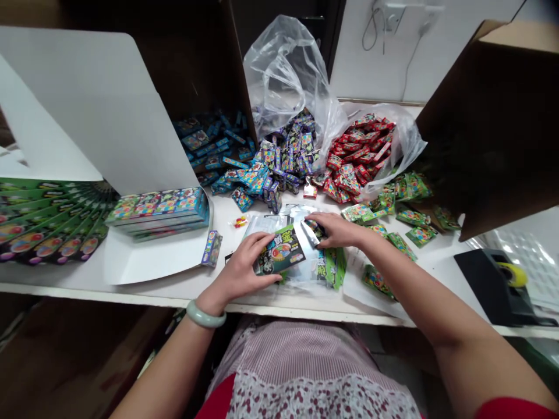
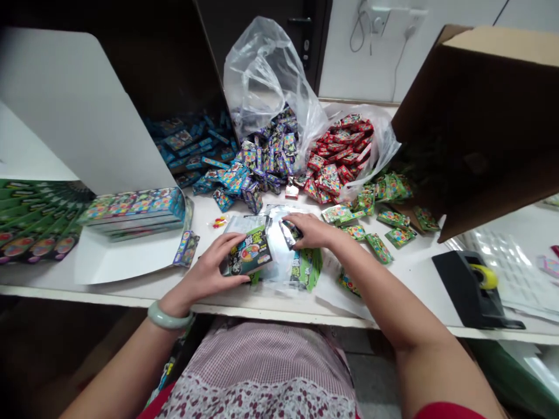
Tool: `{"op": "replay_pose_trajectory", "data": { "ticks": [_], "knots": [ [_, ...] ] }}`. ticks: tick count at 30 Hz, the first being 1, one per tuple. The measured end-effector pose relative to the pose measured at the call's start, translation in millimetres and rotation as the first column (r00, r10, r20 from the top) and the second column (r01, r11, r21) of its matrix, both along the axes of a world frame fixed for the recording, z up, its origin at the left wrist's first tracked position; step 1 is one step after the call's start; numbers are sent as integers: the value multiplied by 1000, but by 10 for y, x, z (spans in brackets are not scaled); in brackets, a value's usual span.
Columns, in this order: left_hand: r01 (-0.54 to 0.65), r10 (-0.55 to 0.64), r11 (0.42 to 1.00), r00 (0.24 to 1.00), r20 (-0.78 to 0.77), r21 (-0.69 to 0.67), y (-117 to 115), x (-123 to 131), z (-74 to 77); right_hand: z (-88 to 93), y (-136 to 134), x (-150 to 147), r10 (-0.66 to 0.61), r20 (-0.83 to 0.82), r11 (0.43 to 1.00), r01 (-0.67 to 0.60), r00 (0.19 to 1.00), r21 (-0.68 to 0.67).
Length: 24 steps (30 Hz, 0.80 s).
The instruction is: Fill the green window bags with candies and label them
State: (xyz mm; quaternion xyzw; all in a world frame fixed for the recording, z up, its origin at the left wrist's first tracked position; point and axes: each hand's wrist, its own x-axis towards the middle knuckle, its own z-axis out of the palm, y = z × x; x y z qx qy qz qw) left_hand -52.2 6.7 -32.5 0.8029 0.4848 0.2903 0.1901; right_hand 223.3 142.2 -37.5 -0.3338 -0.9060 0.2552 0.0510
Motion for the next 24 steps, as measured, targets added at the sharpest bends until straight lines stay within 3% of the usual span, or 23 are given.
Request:
{"op": "replay_pose_trajectory", "data": {
  "ticks": [5,8,11,18,22,24],
  "knots": [
    [7,-7,999,1000,-12,41,21,-20,-60,337,-294,188,-89,-250,992,108,964,65],
    [34,-35,998,999,5,61,54,26,-75,600,-474,260,53,-232,998,-44,971,44],
    [69,-69,996,998,-4,64,65,82,-31,730,-533,237,150,-166,987,-139,975,76],
    [123,-123,992,992,1,25,36,143,43,695,-526,71,180,-81,968,-161,980,194],
    [107,-107,994,994,-1,27,10,156,-32,598,-597,7,171,-140,980,-154,975,122],
    [74,-75,996,997,12,42,-9,157,-68,541,-649,4,98,-217,992,-78,971,99]
  ]
}}
